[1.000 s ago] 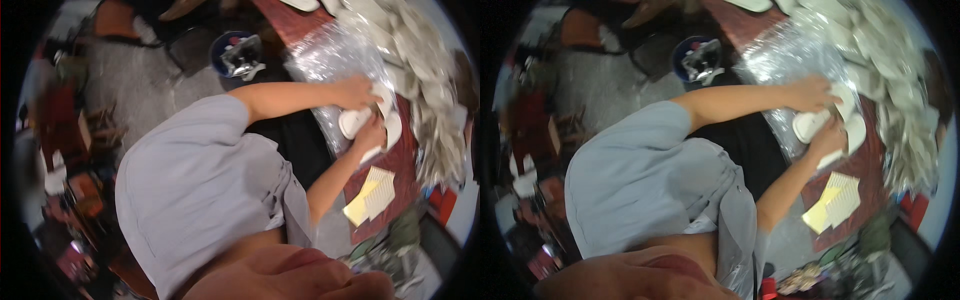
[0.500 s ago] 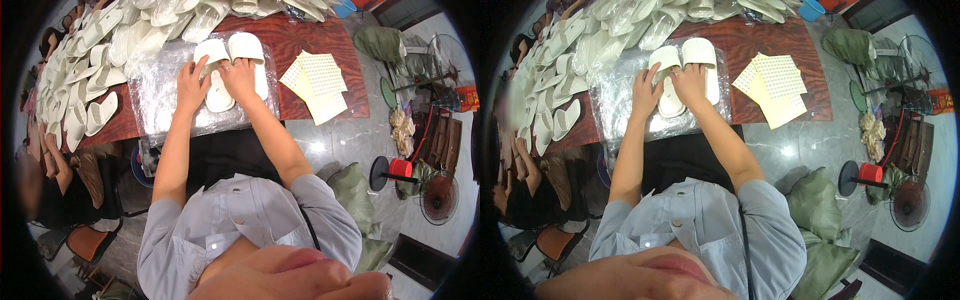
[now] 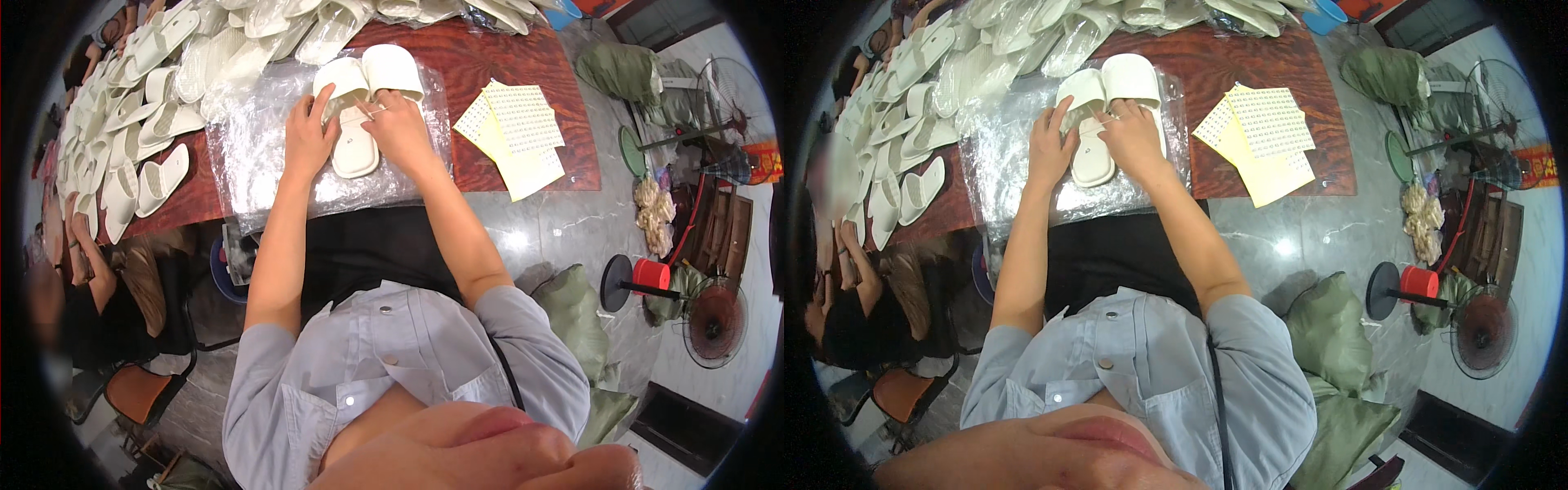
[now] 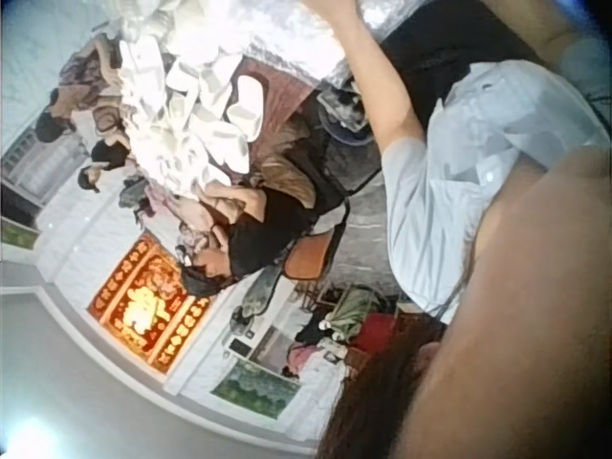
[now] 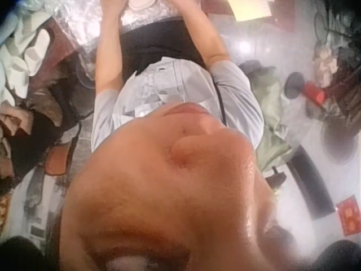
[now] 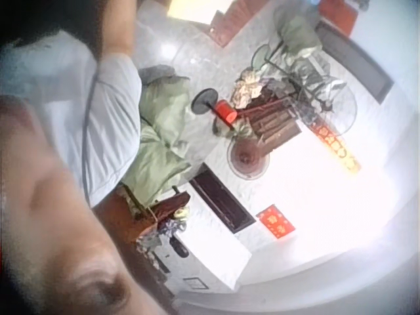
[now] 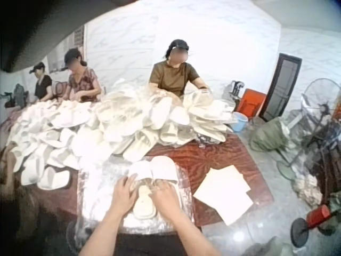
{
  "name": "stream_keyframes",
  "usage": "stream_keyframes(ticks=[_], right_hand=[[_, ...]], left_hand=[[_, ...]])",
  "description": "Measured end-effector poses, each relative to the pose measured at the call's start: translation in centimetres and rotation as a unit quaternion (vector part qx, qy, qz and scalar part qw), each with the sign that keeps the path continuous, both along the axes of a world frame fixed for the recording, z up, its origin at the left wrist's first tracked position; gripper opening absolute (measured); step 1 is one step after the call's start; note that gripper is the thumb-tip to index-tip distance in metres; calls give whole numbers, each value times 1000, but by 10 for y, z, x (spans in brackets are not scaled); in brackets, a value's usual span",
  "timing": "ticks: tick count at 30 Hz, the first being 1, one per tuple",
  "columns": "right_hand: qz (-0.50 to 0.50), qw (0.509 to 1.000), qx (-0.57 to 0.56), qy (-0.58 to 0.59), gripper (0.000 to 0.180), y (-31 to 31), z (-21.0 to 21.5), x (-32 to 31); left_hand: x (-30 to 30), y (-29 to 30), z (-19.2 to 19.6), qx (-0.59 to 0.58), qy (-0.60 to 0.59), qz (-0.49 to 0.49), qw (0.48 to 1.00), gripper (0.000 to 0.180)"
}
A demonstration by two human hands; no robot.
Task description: Inspecting and trimming loose threads or imperfections from white sandals in a manufacturing facility.
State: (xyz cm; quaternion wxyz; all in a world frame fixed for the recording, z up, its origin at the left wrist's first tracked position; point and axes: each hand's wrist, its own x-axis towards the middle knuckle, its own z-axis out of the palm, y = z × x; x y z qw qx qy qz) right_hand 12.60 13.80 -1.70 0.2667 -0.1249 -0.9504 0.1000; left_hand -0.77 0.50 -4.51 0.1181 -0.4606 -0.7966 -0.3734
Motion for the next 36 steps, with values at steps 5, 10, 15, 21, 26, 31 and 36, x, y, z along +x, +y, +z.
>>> stream_keyframes(ticks=[5,10,15,21,26,31,36], right_hand=[[25,997,-73,-30,30,15,-4,9],[-20,984,-160,79,22,16,7,37],[9,952,-283,115,16,-12,1,40],[44,970,-223,84,13,-23,-2,25],[59,986,-145,61,10,-25,-22,-6],[30,983,-161,76,10,-35,-18,-8],[32,982,-157,100,12,-33,-19,-1]], left_hand=[[-4,0,-2,13,18,-8,1000,59],[-1,9,-7,32,26,-23,999,57],[-3,-3,-12,36,58,15,998,56],[-4,7,-10,25,43,0,999,58],[-9,4,-13,1,7,-8,1000,65],[-1,-3,-5,-12,19,-5,1000,62],[4,1,5,-24,12,-5,1000,62]])
